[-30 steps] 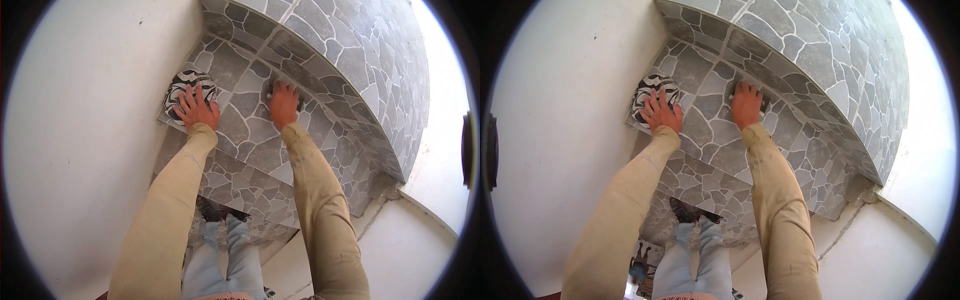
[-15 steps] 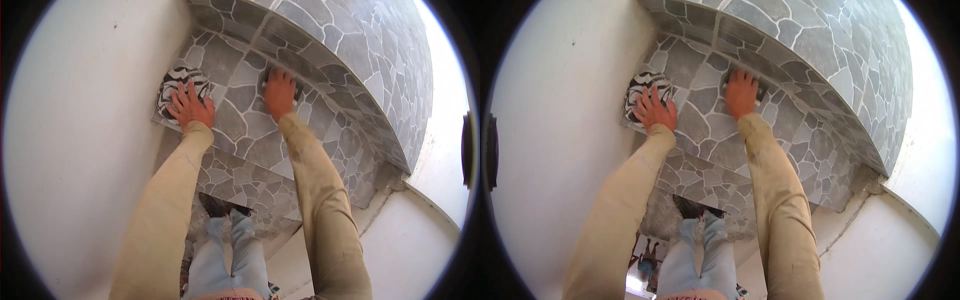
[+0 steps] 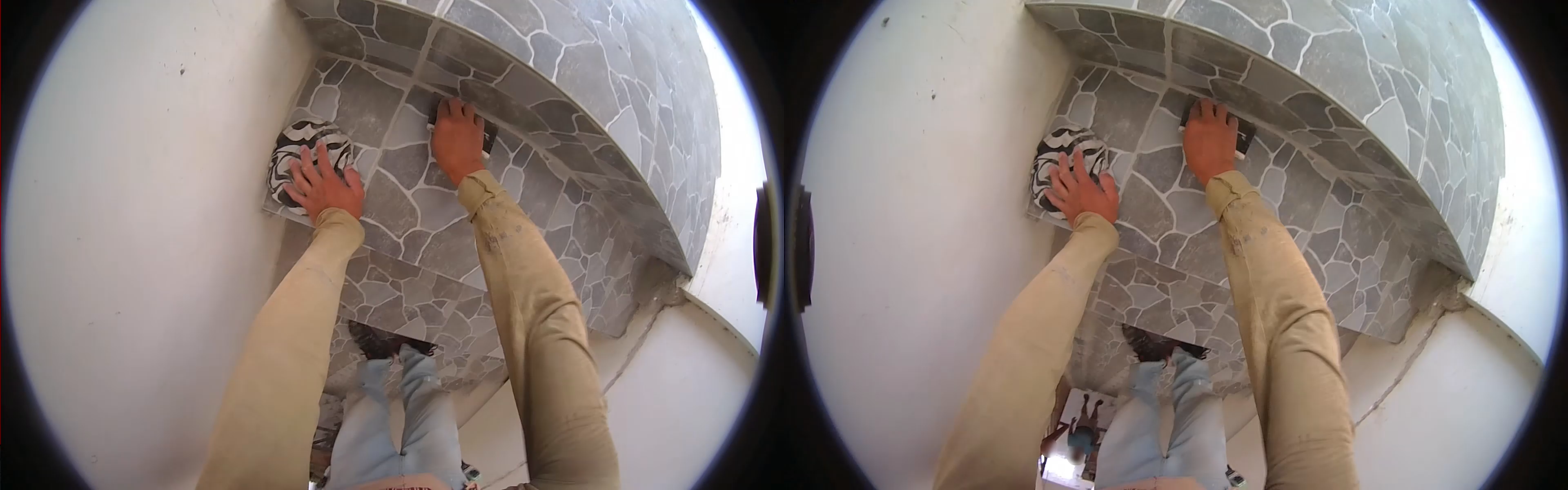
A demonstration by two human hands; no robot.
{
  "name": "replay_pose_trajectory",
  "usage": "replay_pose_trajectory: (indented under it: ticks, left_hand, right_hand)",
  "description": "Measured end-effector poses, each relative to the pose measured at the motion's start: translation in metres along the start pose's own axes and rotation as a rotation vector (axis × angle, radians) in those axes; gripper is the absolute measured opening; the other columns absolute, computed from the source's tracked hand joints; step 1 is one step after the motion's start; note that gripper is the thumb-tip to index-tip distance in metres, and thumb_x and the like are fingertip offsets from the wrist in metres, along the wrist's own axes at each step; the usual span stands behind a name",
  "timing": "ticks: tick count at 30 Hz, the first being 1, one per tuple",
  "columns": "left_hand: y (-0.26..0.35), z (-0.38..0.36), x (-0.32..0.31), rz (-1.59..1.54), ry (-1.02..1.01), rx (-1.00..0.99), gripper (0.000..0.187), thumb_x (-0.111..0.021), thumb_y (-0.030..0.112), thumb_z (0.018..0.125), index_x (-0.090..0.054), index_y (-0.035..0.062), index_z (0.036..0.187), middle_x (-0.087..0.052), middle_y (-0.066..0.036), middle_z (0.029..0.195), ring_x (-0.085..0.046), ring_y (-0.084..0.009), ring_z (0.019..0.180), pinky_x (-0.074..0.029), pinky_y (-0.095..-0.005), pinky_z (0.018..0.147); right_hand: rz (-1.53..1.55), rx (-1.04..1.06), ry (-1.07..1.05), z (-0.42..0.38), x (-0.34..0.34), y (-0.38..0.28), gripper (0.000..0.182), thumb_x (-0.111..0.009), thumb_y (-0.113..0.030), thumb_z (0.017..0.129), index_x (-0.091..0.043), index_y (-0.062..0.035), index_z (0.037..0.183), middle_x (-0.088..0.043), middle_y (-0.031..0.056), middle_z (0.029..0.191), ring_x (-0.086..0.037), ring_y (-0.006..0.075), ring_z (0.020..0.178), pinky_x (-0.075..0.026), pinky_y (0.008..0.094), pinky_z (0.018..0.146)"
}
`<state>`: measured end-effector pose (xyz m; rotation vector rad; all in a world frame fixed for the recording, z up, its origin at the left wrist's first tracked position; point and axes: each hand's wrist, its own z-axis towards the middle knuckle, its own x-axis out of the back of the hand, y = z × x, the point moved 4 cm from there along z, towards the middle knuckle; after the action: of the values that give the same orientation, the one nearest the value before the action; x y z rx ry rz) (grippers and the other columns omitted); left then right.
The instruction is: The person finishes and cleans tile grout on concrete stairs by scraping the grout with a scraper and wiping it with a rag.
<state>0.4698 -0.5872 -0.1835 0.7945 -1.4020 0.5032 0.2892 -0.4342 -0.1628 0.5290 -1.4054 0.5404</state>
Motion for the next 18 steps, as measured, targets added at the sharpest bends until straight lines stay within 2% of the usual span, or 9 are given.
replay_pose_trajectory:
  ticks: [2, 4, 5, 7, 8, 10, 16, 18]
  left_hand:
    - [-0.001, 0.000, 0.000, 0.006, -0.003, -0.007, 0.069, -0.055, 0.038, 0.091, -0.034, 0.0179, 0.154, -0.027, -0.011, 0.161, -0.018, -0.0395, 0.150, -0.011, -0.0654, 0.118]
    - [0.000, 0.000, 0.000, -0.011, 0.014, -0.011, 0.069, -0.055, 0.038, 0.092, -0.034, 0.0173, 0.154, -0.027, -0.012, 0.161, -0.019, -0.0395, 0.149, -0.011, -0.0657, 0.117]
    - [-0.003, -0.002, 0.000, -0.006, 0.011, 0.003, 0.069, -0.055, 0.038, 0.092, -0.034, 0.0173, 0.154, -0.027, -0.012, 0.161, -0.019, -0.0395, 0.149, -0.011, -0.0657, 0.117]
    - [-0.002, 0.000, 0.000, 0.003, -0.020, -0.020, 0.071, -0.053, 0.041, 0.093, -0.031, 0.0165, 0.156, -0.025, -0.014, 0.162, -0.019, -0.0407, 0.149, -0.011, -0.0663, 0.117]
    - [0.000, 0.003, 0.001, 0.003, -0.014, -0.024, 0.071, -0.053, 0.041, 0.093, -0.031, 0.0165, 0.156, -0.025, -0.014, 0.162, -0.019, -0.0407, 0.149, -0.011, -0.0663, 0.117]
    - [0.000, 0.002, 0.001, 0.035, -0.056, 0.004, 0.071, -0.053, 0.041, 0.093, -0.031, 0.0164, 0.156, -0.025, -0.013, 0.162, -0.018, -0.0404, 0.150, -0.011, -0.0660, 0.117]
    - [-0.001, 0.001, 0.000, 0.018, -0.012, -0.018, 0.070, -0.054, 0.039, 0.092, -0.033, 0.0161, 0.154, -0.027, -0.014, 0.160, -0.019, -0.0407, 0.149, -0.012, -0.0664, 0.117]
    - [-0.001, 0.002, 0.001, 0.020, -0.010, -0.025, 0.070, -0.054, 0.039, 0.093, -0.033, 0.0161, 0.155, -0.026, -0.013, 0.161, -0.019, -0.0407, 0.149, -0.011, -0.0662, 0.117]
  right_hand:
    - [0.034, 0.004, 0.010, -0.010, 0.000, -0.010, 0.035, -0.060, -0.014, 0.085, -0.065, -0.0024, 0.118, -0.059, 0.0113, 0.118, -0.056, 0.0307, 0.108, -0.047, 0.0476, 0.086]
    - [0.055, 0.168, 0.036, -0.026, 0.008, -0.024, 0.032, -0.059, -0.013, 0.085, -0.066, -0.0027, 0.115, -0.059, 0.0121, 0.116, -0.057, 0.0297, 0.107, -0.048, 0.0477, 0.085]
    - [0.062, 0.180, 0.030, -0.018, 0.009, -0.023, 0.032, -0.059, -0.013, 0.085, -0.066, -0.0027, 0.115, -0.059, 0.0121, 0.116, -0.057, 0.0297, 0.107, -0.048, 0.0477, 0.085]
    - [0.062, 0.010, 0.015, 0.008, 0.006, -0.004, 0.031, -0.058, -0.012, 0.085, -0.066, -0.0023, 0.113, -0.060, 0.0125, 0.115, -0.058, 0.0295, 0.106, -0.048, 0.0481, 0.084]
    - [0.063, 0.007, 0.022, 0.006, 0.004, -0.011, 0.031, -0.058, -0.012, 0.085, -0.066, -0.0023, 0.113, -0.060, 0.0125, 0.115, -0.058, 0.0295, 0.106, -0.048, 0.0481, 0.084]
    - [0.047, 0.164, 0.074, -0.006, 0.000, -0.036, 0.029, -0.059, -0.012, 0.085, -0.066, -0.0025, 0.111, -0.061, 0.0123, 0.115, -0.059, 0.0299, 0.104, -0.048, 0.0477, 0.084]
    - [-0.002, 0.076, 0.055, 0.020, 0.000, -0.018, 0.027, -0.060, -0.014, 0.083, -0.068, -0.0036, 0.108, -0.062, 0.0115, 0.113, -0.059, 0.0295, 0.103, -0.050, 0.0473, 0.082]
    - [0.017, 0.116, 0.081, 0.012, 0.005, -0.022, 0.027, -0.061, -0.014, 0.083, -0.068, -0.0036, 0.107, -0.062, 0.0115, 0.113, -0.059, 0.0294, 0.104, -0.050, 0.0469, 0.081]
